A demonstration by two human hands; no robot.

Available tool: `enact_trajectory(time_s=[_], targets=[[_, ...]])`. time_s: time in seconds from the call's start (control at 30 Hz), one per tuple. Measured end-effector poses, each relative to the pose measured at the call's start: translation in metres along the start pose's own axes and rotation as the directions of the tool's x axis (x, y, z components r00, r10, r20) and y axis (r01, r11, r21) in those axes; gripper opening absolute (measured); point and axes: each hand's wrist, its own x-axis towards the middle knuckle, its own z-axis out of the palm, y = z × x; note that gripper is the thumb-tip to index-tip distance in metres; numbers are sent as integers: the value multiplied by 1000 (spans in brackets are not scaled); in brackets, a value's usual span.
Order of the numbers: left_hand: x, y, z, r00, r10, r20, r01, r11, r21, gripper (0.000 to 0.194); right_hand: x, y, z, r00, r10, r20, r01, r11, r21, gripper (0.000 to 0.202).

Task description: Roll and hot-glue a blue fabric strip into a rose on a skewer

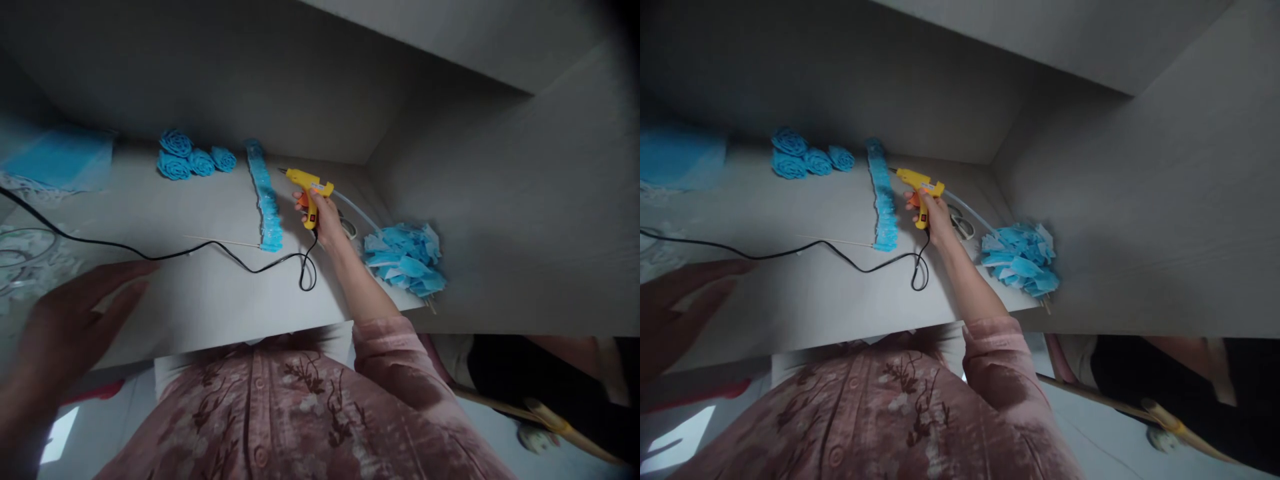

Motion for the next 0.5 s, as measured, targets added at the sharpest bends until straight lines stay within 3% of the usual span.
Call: enact_trajectory(time_s=[0.03,0.07,0.13,0.17,0.23,0.33,0.4,0.5], targets=[[6,24,4,993,-38,-109,20,986,-164,41,-1,-1,1,1000,14,-4,-14,1000,-6,48],[17,47,10,994,-24,-106,-7,959,-283,33,-3,-2,3,1000,26,-4,-26,1000,-4,44],[47,91,30,999,36,18,-24,896,-444,34,-7,-4,8,999,44,-7,-43,999,17,34],[65,109,43,987,84,138,0,855,-518,40,-9,-6,11,999,49,-8,-49,998,35,29],[101,140,72,979,72,190,85,706,-703,63,-13,-8,17,999,50,-6,-50,996,74,22],[143,173,110,958,-9,288,255,487,-835,71,-20,-10,24,999,29,27,-31,995,97,31],[156,190,125,930,26,367,333,367,-869,54,-23,-11,26,999,21,42,-24,997,70,43],[163,207,135,928,9,372,358,249,-900,38,-25,-11,25,999,15,29,-16,1000,18,51]])
